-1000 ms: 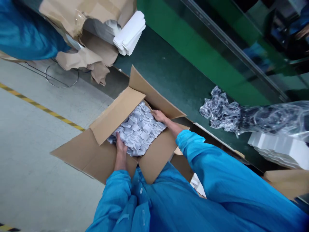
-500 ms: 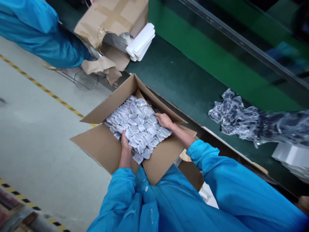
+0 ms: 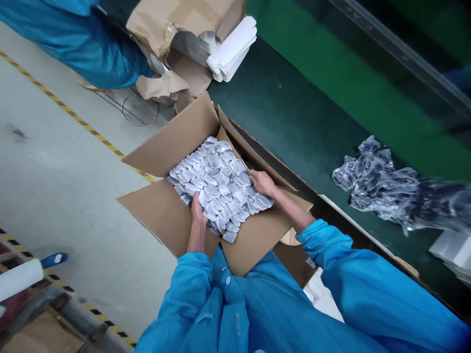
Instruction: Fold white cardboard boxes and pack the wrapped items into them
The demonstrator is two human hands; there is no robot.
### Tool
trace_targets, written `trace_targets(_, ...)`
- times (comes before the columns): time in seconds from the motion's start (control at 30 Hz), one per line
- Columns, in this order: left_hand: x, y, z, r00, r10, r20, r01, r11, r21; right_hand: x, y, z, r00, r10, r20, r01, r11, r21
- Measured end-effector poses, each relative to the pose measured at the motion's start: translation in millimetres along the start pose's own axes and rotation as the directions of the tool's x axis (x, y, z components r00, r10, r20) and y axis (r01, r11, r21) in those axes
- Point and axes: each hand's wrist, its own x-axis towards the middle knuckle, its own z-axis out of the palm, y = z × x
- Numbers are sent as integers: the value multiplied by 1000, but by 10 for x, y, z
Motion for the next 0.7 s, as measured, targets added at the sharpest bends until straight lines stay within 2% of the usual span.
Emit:
trace_targets(0.1, -4, 20, -9, 1000, 4, -6, -4, 1000, -7, -54, -18, -39, 1000, -8, -6, 8, 1000, 1)
trace_targets(0.27, -40, 20, 35, 1000, -17, 23, 18, 1000, -24, -116, -48, -235, 999, -49, -17, 49, 999, -16)
trace_targets(0.47, -8, -54, 210, 996, -73, 60, 76, 996, -46, 15, -35, -353, 998, -67, -15, 66, 995, -71)
trace_targets(0.7, -2, 32, 287, 993, -109, 48, 112, 992, -55, 39, -112, -489, 999, -49, -1, 49, 992, -114)
